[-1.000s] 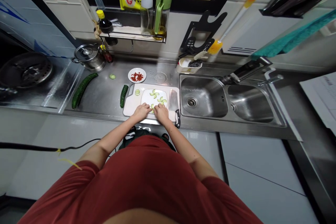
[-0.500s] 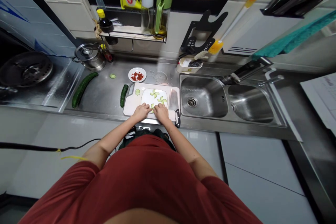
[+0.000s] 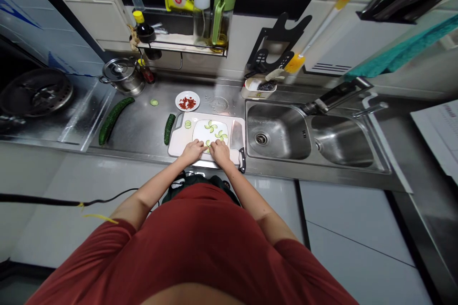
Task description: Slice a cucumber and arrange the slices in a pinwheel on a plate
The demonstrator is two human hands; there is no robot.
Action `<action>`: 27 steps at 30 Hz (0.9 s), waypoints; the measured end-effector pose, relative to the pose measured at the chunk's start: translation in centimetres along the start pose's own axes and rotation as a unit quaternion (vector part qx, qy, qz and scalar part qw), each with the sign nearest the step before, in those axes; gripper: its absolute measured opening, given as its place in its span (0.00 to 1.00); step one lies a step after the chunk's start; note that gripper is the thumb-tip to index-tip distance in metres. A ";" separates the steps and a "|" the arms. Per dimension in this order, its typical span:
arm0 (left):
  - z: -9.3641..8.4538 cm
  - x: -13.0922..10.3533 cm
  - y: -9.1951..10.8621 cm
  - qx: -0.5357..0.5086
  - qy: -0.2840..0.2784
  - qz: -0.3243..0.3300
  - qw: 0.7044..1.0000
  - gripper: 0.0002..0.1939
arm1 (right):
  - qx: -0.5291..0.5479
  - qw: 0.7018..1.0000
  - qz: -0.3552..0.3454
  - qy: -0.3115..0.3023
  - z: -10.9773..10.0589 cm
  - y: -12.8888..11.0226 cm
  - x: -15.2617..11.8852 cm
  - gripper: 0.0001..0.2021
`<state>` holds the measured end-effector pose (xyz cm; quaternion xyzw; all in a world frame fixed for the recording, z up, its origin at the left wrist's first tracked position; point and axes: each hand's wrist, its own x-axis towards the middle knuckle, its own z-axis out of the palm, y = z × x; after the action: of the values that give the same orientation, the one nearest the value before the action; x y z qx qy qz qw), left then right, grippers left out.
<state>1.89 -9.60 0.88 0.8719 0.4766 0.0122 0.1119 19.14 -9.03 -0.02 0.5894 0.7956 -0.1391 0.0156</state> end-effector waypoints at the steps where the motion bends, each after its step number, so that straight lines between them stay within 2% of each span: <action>1: -0.1 0.0 0.1 0.005 -0.003 0.001 1.000 0.17 | 0.000 1.000 -0.001 -0.001 -0.1 0.0 0.1 0.14; 5: -0.6 0.3 0.3 0.012 -0.016 -0.002 1.000 0.16 | 0.001 1.000 0.000 -0.015 -0.4 -0.1 0.4 0.14; 10: -0.9 0.8 0.6 0.007 -0.028 -0.040 0.999 0.15 | 0.005 1.000 0.004 -0.027 -0.8 -0.2 0.6 0.13; 21: -0.6 1.4 0.9 -0.007 -0.017 -0.070 0.997 0.13 | 0.012 0.999 0.012 -0.030 -1.0 -0.3 0.8 0.13; 27: -0.4 1.5 1.0 -0.041 -0.004 -0.096 0.995 0.13 | 0.044 0.999 0.022 0.006 -1.1 0.1 0.3 0.14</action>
<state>3.46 -8.77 1.36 0.8171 0.5564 0.0170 0.1499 19.27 -8.53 0.95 0.6075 0.7757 -0.1704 -0.0120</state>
